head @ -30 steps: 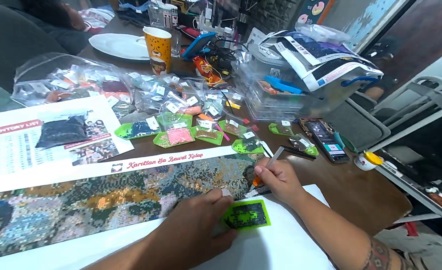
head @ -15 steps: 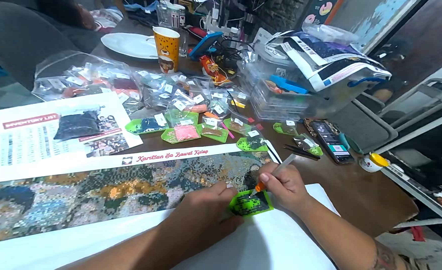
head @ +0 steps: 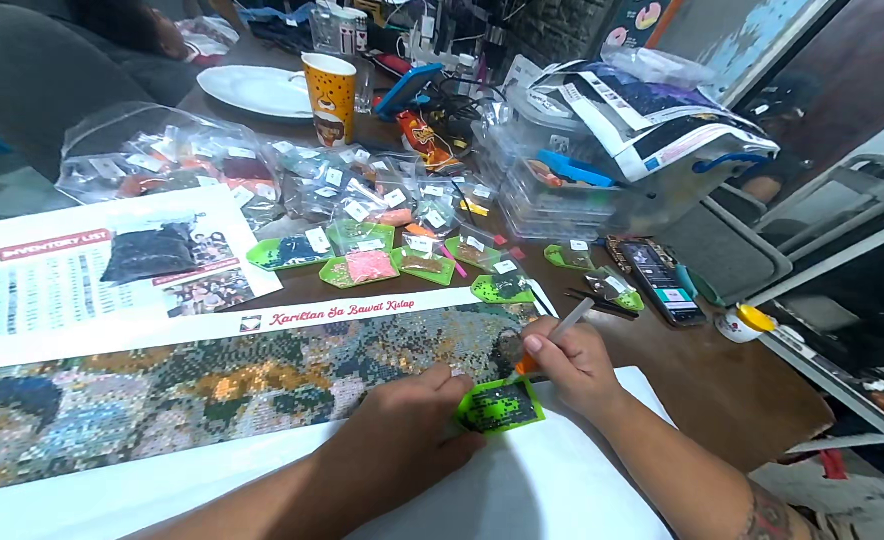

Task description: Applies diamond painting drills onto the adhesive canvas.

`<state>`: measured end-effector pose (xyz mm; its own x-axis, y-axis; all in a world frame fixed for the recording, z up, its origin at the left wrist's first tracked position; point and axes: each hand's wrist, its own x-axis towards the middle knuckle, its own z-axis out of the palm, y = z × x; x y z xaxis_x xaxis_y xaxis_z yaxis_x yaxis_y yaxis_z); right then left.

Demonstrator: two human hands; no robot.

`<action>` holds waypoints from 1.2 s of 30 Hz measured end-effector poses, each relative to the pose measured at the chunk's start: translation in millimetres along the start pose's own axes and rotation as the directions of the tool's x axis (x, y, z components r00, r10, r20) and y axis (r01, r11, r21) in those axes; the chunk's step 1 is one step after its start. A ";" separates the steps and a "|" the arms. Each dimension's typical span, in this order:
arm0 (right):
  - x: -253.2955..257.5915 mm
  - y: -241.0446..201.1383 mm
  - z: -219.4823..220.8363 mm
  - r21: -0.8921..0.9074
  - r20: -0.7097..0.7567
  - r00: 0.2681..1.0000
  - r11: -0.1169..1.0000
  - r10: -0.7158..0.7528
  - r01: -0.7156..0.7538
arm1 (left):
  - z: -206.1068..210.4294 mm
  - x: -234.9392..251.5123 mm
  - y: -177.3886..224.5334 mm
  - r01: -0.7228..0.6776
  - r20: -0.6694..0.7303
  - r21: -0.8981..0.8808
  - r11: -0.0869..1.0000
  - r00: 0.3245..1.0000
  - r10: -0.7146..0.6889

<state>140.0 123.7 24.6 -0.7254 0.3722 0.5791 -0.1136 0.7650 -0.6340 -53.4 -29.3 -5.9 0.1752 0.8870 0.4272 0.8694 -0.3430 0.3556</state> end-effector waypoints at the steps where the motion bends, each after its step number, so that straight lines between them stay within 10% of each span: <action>1: 0.9 0.2 -1.7 0.007 -0.010 1.000 1.000 0.009 -0.009 | -0.1 -0.1 -0.1 -0.001 0.003 -0.004 1.000 1.000 0.001; 7: 4.8 -17.1 -32.3 0.104 0.008 0.992 0.987 0.127 -0.127 | -2.2 -0.1 -0.4 -0.007 -0.004 -0.036 0.999 1.000 0.006; 14: -57.3 -35.1 -22.8 -0.289 0.199 0.958 0.947 0.206 -0.143 | -5.2 0.0 -0.1 0.007 0.033 -0.075 0.997 0.999 -0.004; 36: -81.9 -50.6 -6.9 -0.381 -0.018 0.988 0.912 0.156 -0.151 | -25.9 3.4 8.1 0.194 0.261 -0.142 0.971 0.953 -0.153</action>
<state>209.9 58.2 12.7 -0.7216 0.4967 0.4823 0.2649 0.8417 -0.4704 -57.8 -37.0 20.0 0.1546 0.9785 0.1364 0.8120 -0.2045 0.5466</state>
